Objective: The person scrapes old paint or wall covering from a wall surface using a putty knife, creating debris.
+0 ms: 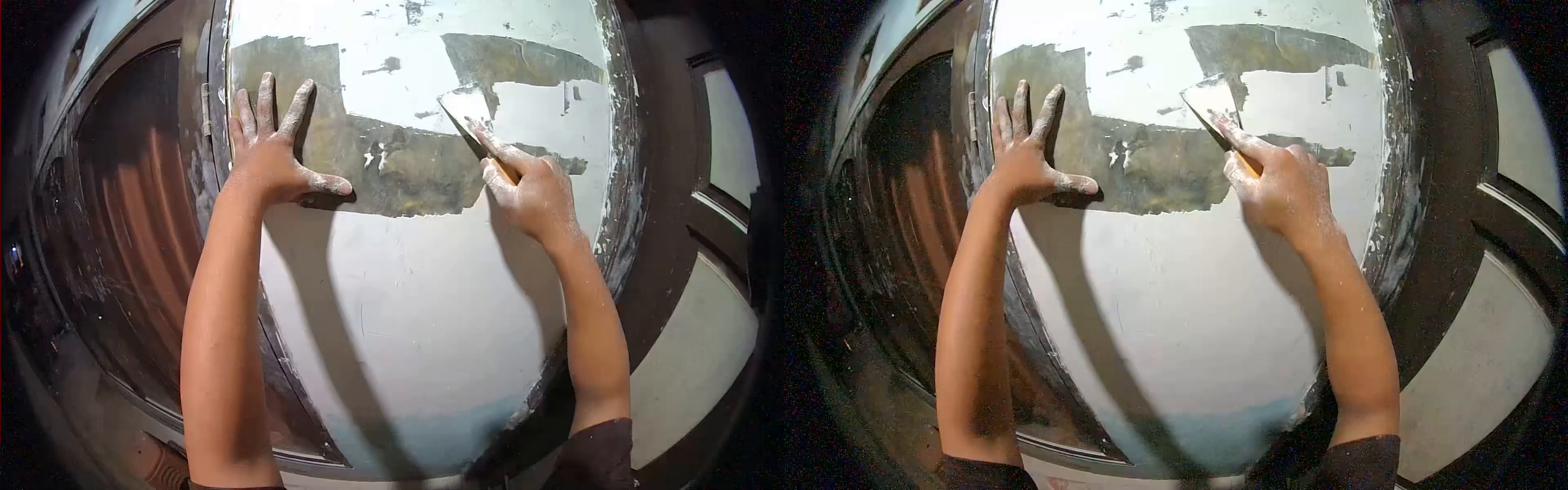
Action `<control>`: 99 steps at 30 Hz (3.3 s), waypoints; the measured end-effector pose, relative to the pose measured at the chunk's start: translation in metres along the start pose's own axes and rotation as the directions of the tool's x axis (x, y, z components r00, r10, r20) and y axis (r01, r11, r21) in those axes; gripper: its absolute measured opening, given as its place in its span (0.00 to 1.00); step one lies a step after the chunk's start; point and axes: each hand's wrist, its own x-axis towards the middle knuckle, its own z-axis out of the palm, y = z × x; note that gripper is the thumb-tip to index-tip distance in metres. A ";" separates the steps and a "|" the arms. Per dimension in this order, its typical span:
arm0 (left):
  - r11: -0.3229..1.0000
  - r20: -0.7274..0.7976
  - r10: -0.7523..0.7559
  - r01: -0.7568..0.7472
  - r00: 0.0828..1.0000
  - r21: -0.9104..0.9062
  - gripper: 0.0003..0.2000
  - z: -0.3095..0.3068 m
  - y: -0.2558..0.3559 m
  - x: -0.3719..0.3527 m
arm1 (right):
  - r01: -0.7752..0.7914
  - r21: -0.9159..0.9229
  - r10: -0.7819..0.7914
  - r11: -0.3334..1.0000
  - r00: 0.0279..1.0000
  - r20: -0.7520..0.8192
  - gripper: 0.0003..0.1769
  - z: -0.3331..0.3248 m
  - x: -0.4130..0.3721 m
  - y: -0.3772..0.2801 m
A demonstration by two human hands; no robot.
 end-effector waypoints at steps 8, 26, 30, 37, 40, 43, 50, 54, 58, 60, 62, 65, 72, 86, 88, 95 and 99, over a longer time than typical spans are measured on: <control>1.000 0.058 -0.023 0.022 0.998 0.012 0.78 -0.006 0.002 0.000 | -0.001 -0.094 0.006 0.996 0.998 0.056 0.27 0.004 -0.032 0.019; 0.999 0.042 -0.036 0.036 0.998 -0.003 0.78 -0.003 0.001 0.000 | 0.170 -0.092 -0.178 0.981 0.980 -0.084 0.25 0.010 0.024 0.016; 0.999 0.025 -0.037 0.037 0.999 0.005 0.78 -0.002 0.002 -0.001 | 0.128 0.005 -0.128 0.992 0.992 -0.022 0.26 0.009 -0.013 0.013; 0.999 0.043 -0.035 0.035 0.998 -0.003 0.78 -0.002 0.002 -0.001 | 0.056 -0.033 -0.055 0.998 0.998 0.014 0.28 0.010 -0.008 -0.002; 0.999 0.024 -0.034 0.033 0.999 0.032 0.78 0.001 0.000 -0.001 | 0.114 -0.086 -0.118 0.990 0.992 -0.037 0.27 0.015 0.011 -0.006; 0.999 0.030 -0.032 0.033 0.999 -0.002 0.78 -0.001 0.000 0.000 | 0.075 -0.012 -0.075 0.997 0.997 0.004 0.28 0.013 -0.010 -0.003; 0.999 0.037 -0.036 0.036 0.999 -0.006 0.78 0.000 0.002 -0.002 | 0.097 -0.016 -0.097 0.995 0.995 -0.003 0.29 0.015 -0.004 -0.014; 0.999 0.029 -0.029 0.030 0.999 -0.034 0.78 -0.001 -0.001 -0.001 | 0.073 -0.018 -0.073 0.997 0.997 0.009 0.28 0.017 0.000 -0.013; 1.000 -0.015 0.014 -0.014 1.000 -0.017 0.77 0.002 -0.003 -0.004 | 0.075 -0.125 -0.063 0.989 0.993 0.098 0.29 0.013 -0.025 0.009; 1.000 0.013 -0.008 0.007 1.000 0.026 0.78 0.003 -0.002 0.000 | 0.064 -0.161 -0.047 0.985 0.993 0.108 0.29 0.011 -0.015 -0.002; 1.000 0.013 -0.009 0.008 1.000 0.025 0.77 0.002 -0.001 -0.001 | 0.056 -0.120 -0.044 0.991 0.994 0.095 0.28 0.013 0.002 -0.012; 1.000 0.005 0.008 -0.008 1.000 -0.011 0.76 0.004 -0.004 0.000 | 0.094 -0.105 -0.086 0.990 0.993 0.077 0.28 0.014 0.008 -0.007; 1.000 0.001 0.005 -0.005 1.000 0.020 0.76 0.006 -0.004 -0.001 | 0.173 -0.180 -0.161 0.968 0.984 0.078 0.29 0.014 -0.014 0.005; 1.000 0.026 -0.016 0.015 1.000 0.016 0.78 0.002 -0.001 -0.002 | 0.151 -0.161 -0.135 0.975 0.985 0.107 0.27 0.014 0.005 -0.013; 1.000 0.013 -0.011 0.011 1.000 -0.004 0.78 0.001 -0.002 -0.001 | 0.202 -0.205 -0.192 0.958 0.979 0.070 0.27 0.021 0.015 -0.012; 1.000 0.015 -0.013 0.013 1.000 0.003 0.77 0.004 -0.003 -0.001 | 0.190 -0.210 -0.158 0.959 0.975 0.159 0.27 0.007 -0.007 -0.005; 1.000 0.023 -0.009 0.008 1.000 0.021 0.76 0.000 -0.002 -0.001 | 0.190 -0.146 -0.180 0.971 0.980 0.081 0.25 0.014 0.015 -0.022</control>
